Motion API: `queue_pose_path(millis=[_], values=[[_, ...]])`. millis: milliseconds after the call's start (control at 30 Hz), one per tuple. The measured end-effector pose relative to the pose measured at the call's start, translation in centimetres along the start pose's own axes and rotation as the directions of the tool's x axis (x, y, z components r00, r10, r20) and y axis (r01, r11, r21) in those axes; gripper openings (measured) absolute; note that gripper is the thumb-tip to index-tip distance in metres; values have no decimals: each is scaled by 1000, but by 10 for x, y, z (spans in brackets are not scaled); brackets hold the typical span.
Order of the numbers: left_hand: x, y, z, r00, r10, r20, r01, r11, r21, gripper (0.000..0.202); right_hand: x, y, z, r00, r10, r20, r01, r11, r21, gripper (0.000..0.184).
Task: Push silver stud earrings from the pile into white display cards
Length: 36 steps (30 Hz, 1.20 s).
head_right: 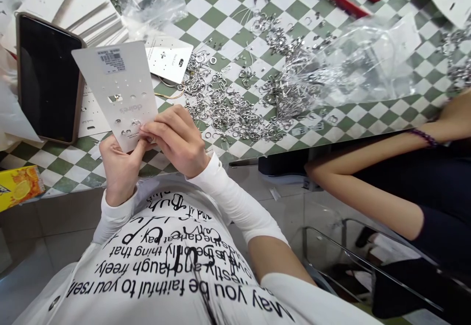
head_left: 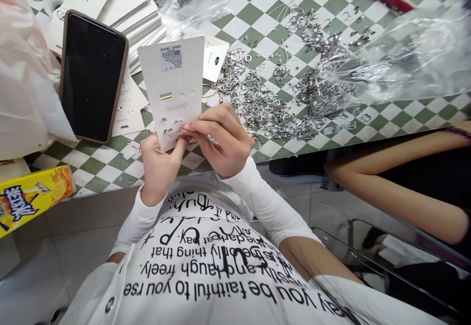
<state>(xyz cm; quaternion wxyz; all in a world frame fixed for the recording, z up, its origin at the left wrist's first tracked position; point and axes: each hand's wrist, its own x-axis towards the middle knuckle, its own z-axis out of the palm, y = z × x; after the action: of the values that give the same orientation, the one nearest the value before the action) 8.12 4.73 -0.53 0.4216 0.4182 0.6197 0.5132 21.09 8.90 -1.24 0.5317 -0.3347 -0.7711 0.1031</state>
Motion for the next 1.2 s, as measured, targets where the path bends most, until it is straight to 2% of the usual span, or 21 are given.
queue_pose_path(millis=[100, 233, 433, 667, 800, 967, 1100, 1200], values=[[-1, -1, -1, 999, -49, 24, 51, 996, -71, 15, 0, 2, -1, 998, 64, -25, -63, 997, 48, 20], [-1, -3, -2, 997, -76, 17, 77, 993, -93, 13, 0, 4, -2, 986, 168, 1, -166, 973, 160, 19], [0, -1, -1, 997, -80, 10, 81, 991, -102, 14, 2, 3, -2, 976, 215, 20, -214, 954, 211, 16], [0, 2, 2, 1000, -22, -16, 22, 1000, 14, 29, 3, 0, 1, 995, 91, 35, -94, 991, 98, 19], [0, 2, 0, 999, -54, 0, 54, 999, -11, 27, 3, 0, 0, 996, 81, 27, -83, 993, 84, 21], [-1, 0, -2, 994, -109, 24, 111, 988, -106, 15, 3, 3, -4, 990, 138, 25, -141, 976, 166, 22], [0, 3, -2, 997, -79, 2, 79, 996, -40, 17, 5, 2, -4, 993, 111, 46, -117, 980, 162, 20], [0, 6, -2, 998, -59, -5, 59, 998, -14, 23, 5, 1, -4, 996, 55, 64, -60, 995, 80, 22]])
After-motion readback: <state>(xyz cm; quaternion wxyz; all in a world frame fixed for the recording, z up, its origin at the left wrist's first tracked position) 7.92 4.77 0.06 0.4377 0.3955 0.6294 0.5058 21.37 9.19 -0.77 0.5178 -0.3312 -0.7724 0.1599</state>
